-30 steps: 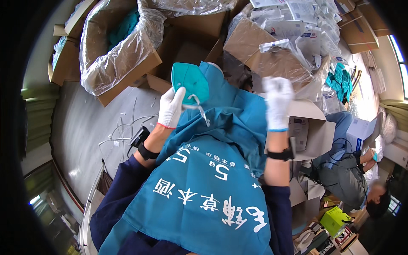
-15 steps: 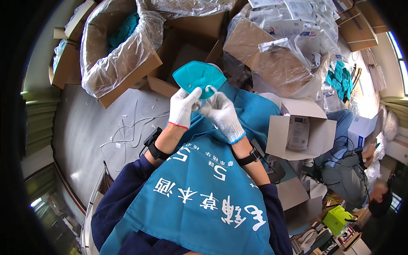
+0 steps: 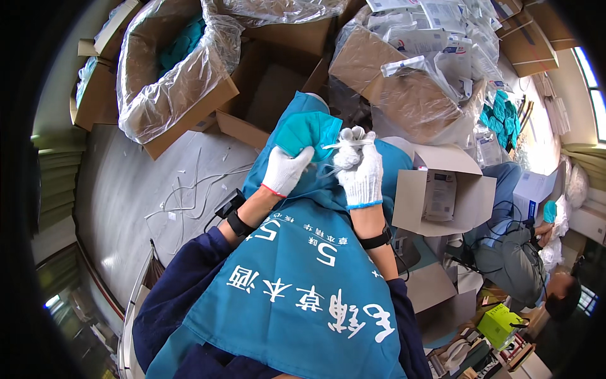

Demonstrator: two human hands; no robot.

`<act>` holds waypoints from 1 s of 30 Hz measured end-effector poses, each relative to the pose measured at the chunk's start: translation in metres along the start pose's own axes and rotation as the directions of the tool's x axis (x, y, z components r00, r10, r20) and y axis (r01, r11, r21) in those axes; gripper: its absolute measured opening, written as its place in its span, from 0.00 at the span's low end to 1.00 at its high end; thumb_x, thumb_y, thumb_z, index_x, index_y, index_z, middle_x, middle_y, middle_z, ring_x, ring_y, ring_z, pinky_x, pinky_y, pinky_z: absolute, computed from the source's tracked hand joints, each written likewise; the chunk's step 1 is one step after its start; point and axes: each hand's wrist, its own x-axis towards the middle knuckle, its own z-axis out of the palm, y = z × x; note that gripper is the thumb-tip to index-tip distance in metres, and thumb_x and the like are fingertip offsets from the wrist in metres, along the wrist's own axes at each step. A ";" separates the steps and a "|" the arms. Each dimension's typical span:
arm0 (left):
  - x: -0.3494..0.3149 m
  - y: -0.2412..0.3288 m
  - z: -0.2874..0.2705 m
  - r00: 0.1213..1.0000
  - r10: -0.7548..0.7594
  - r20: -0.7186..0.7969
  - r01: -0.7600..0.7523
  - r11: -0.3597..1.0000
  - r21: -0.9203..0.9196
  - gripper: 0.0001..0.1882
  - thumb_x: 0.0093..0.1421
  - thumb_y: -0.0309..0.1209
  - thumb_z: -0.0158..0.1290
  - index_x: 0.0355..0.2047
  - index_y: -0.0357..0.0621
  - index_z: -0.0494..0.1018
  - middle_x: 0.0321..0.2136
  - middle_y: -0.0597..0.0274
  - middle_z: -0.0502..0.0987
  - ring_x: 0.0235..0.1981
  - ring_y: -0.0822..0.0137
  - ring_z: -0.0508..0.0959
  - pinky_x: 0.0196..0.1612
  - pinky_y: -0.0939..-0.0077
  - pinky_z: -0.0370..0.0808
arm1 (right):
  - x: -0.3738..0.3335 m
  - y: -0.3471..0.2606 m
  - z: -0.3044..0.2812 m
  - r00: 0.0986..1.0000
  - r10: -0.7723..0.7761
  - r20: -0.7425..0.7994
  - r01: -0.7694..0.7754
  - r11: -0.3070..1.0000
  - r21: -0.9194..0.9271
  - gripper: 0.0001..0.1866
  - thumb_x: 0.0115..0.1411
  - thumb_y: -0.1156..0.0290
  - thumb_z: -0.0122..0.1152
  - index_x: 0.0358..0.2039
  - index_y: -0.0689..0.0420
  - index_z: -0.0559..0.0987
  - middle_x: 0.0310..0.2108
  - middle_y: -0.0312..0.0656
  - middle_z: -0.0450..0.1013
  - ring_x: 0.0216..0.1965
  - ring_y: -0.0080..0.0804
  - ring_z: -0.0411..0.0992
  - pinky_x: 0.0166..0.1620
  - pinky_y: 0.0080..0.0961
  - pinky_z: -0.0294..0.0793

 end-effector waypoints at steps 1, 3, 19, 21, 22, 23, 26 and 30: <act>0.003 -0.004 0.000 1.000 0.014 -0.028 -0.016 0.997 -0.071 0.06 0.63 0.29 0.57 0.37 0.40 0.75 0.27 0.67 0.77 0.25 0.77 0.75 0.30 0.82 0.72 | 0.000 0.002 -0.001 1.000 0.024 -0.004 -0.024 0.998 0.051 0.22 0.74 0.52 0.44 0.33 0.55 0.77 0.28 0.41 0.75 0.14 0.22 0.61 0.15 0.18 0.60; 0.012 -0.010 -0.001 0.996 0.038 -0.086 -0.055 0.976 -0.209 0.06 0.64 0.28 0.56 0.40 0.40 0.75 0.31 0.68 0.78 0.29 0.76 0.77 0.33 0.81 0.73 | -0.006 0.010 -0.006 0.971 0.179 0.156 -0.169 0.982 -0.080 0.25 0.72 0.46 0.45 0.30 0.53 0.76 0.20 0.37 0.69 0.12 0.22 0.60 0.14 0.19 0.58; 0.056 -0.037 -0.044 0.882 -0.038 -0.470 0.022 0.999 -0.038 0.23 0.70 0.44 0.49 0.26 0.35 0.75 0.18 0.61 0.73 0.23 0.71 0.71 0.28 0.69 0.70 | -0.063 0.038 0.011 0.953 0.240 -0.182 -0.301 0.785 -0.542 0.25 0.73 0.49 0.45 0.21 0.49 0.64 0.12 0.28 0.53 0.08 0.17 0.50 0.12 0.20 0.49; 0.072 -0.083 -0.064 0.755 0.349 -0.555 -0.098 0.897 0.431 0.22 0.70 0.41 0.47 0.26 0.35 0.75 0.19 0.55 0.75 0.23 0.64 0.73 0.30 0.64 0.71 | -0.078 0.028 0.012 0.962 0.220 -0.160 -0.272 0.765 -0.584 0.25 0.74 0.50 0.45 0.21 0.49 0.64 0.12 0.29 0.54 0.09 0.19 0.51 0.13 0.19 0.50; 0.081 -0.100 -0.081 0.669 0.533 -0.518 -0.111 0.761 0.640 0.21 0.70 0.40 0.47 0.26 0.35 0.75 0.20 0.51 0.76 0.24 0.61 0.74 0.31 0.62 0.72 | -0.089 0.019 0.014 0.959 0.154 -0.236 -0.266 0.774 -0.575 0.24 0.74 0.52 0.44 0.21 0.49 0.64 0.13 0.29 0.55 0.09 0.20 0.53 0.13 0.19 0.52; 0.088 -0.099 -0.125 0.683 0.558 -0.471 0.192 0.485 0.853 0.19 0.69 0.37 0.44 0.29 0.34 0.76 0.23 0.43 0.77 0.28 0.52 0.78 0.34 0.54 0.74 | -0.101 0.006 0.009 0.946 0.080 -0.313 -0.252 0.790 -0.559 0.23 0.75 0.53 0.43 0.22 0.49 0.64 0.13 0.30 0.56 0.09 0.21 0.55 0.13 0.19 0.53; 0.075 -0.064 -0.234 0.583 -0.090 -0.807 -0.078 0.983 -0.166 0.23 0.70 0.44 0.45 0.36 0.33 0.76 0.25 0.51 0.80 0.28 0.60 0.78 0.34 0.62 0.75 | -0.137 -0.078 -0.062 0.873 -0.228 -0.432 0.035 0.911 -0.411 0.16 0.73 0.58 0.46 0.27 0.48 0.67 0.15 0.32 0.61 0.11 0.23 0.61 0.13 0.19 0.59; 0.033 -0.069 -0.294 0.591 0.175 -0.787 -0.012 0.978 0.209 0.23 0.69 0.47 0.48 0.35 0.35 0.77 0.28 0.57 0.80 0.30 0.68 0.77 0.36 0.69 0.74 | -0.152 -0.131 -0.098 0.831 -0.447 -0.330 -0.002 0.591 -0.806 0.08 0.70 0.64 0.50 0.33 0.50 0.70 0.21 0.34 0.67 0.13 0.19 0.63 0.12 0.16 0.59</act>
